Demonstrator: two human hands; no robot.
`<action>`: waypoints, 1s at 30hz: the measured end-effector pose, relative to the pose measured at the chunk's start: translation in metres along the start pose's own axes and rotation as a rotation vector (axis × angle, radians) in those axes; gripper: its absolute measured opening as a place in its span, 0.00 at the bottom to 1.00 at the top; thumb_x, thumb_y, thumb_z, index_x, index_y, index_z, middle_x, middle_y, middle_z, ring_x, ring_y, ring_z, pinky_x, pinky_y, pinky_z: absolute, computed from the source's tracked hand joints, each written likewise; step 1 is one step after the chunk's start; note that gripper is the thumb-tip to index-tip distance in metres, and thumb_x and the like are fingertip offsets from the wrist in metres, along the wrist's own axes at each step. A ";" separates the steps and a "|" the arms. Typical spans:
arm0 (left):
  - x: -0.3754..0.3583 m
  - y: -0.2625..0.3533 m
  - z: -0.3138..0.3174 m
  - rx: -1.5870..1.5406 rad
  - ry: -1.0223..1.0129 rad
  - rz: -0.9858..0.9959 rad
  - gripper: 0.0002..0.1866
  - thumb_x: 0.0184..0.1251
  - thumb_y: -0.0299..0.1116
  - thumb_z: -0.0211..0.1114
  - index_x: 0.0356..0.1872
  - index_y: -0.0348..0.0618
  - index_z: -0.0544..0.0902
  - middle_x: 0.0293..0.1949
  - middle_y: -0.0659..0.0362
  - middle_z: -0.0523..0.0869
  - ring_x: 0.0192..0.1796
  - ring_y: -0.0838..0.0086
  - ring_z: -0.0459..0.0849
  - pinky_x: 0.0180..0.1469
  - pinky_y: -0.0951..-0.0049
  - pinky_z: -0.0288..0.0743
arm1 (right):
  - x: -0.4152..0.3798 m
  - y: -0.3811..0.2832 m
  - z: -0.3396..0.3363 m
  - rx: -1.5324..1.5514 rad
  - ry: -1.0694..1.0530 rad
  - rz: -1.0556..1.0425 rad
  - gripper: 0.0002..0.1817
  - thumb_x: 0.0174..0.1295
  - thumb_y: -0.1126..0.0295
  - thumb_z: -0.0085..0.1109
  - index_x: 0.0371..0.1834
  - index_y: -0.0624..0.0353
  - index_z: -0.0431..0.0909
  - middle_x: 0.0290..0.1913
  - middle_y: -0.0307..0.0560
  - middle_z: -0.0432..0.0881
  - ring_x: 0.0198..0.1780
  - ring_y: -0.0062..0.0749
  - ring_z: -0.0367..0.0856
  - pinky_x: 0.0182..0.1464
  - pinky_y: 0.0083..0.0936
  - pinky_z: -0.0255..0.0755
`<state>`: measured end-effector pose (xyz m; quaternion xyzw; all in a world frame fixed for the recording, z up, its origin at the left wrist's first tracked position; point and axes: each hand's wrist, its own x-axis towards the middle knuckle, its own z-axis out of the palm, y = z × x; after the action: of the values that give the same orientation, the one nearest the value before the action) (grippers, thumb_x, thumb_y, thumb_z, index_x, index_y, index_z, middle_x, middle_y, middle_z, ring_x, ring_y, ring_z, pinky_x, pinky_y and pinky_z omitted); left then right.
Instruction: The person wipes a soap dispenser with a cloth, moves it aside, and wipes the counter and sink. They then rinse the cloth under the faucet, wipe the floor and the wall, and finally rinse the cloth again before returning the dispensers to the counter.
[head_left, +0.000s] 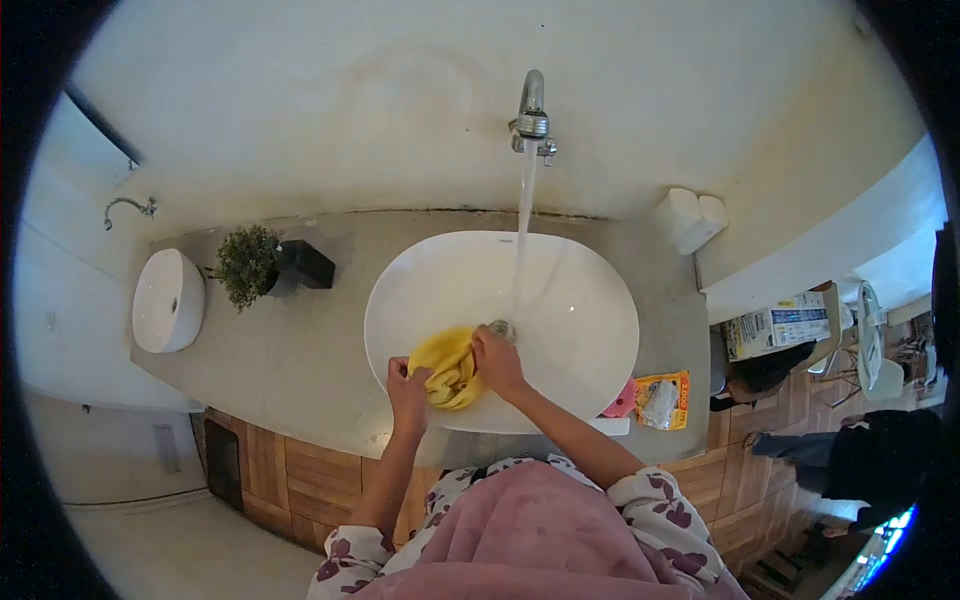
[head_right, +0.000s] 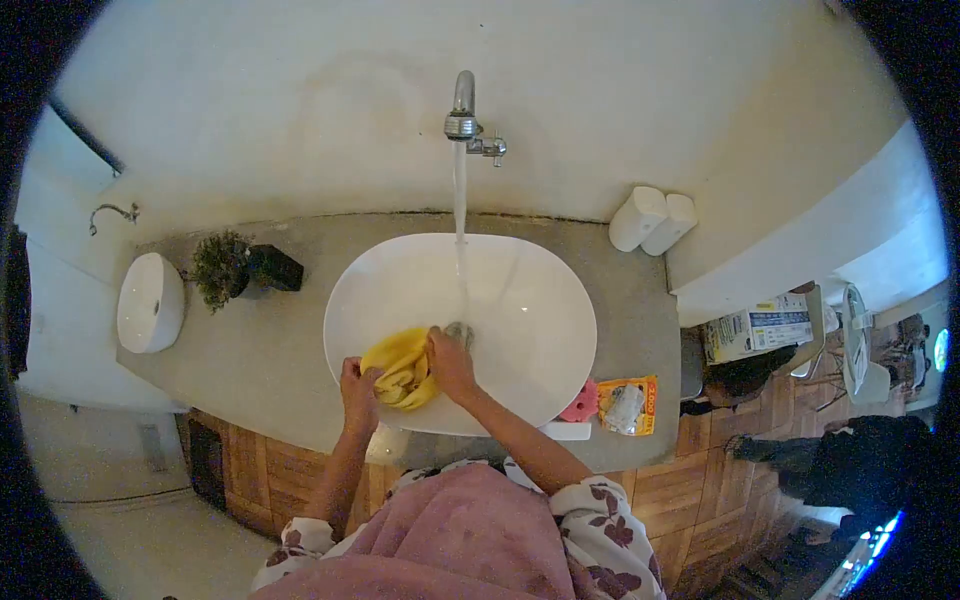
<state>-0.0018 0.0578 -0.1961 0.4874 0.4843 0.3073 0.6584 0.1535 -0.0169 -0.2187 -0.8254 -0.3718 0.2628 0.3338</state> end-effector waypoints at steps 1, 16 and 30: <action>-0.001 0.001 -0.002 -0.037 0.023 0.023 0.14 0.54 0.25 0.65 0.38 0.44 0.69 0.34 0.62 0.75 0.34 0.79 0.73 0.37 0.78 0.70 | 0.011 -0.002 0.007 0.072 0.048 -0.067 0.13 0.64 0.64 0.48 0.46 0.60 0.69 0.44 0.64 0.78 0.47 0.55 0.77 0.48 0.48 0.70; -0.009 0.003 -0.003 -0.045 -0.101 -0.122 0.14 0.53 0.24 0.66 0.38 0.47 0.71 0.34 0.65 0.73 0.35 0.78 0.73 0.38 0.78 0.68 | 0.041 -0.003 0.065 -0.335 -0.136 -0.620 0.38 0.60 0.60 0.52 0.72 0.55 0.50 0.65 0.51 0.64 0.68 0.43 0.58 0.70 0.45 0.46; -0.049 -0.011 0.059 0.309 -0.759 -0.133 0.17 0.52 0.27 0.69 0.39 0.41 0.70 0.35 0.60 0.73 0.36 0.77 0.74 0.40 0.75 0.73 | -0.042 0.080 -0.057 0.004 -0.775 -0.297 0.30 0.59 0.59 0.52 0.65 0.56 0.63 0.65 0.52 0.66 0.68 0.40 0.62 0.73 0.39 0.44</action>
<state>0.0364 -0.0090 -0.1867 0.6268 0.2778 -0.0137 0.7278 0.2025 -0.1100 -0.2345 -0.6021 -0.5846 0.5037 0.2049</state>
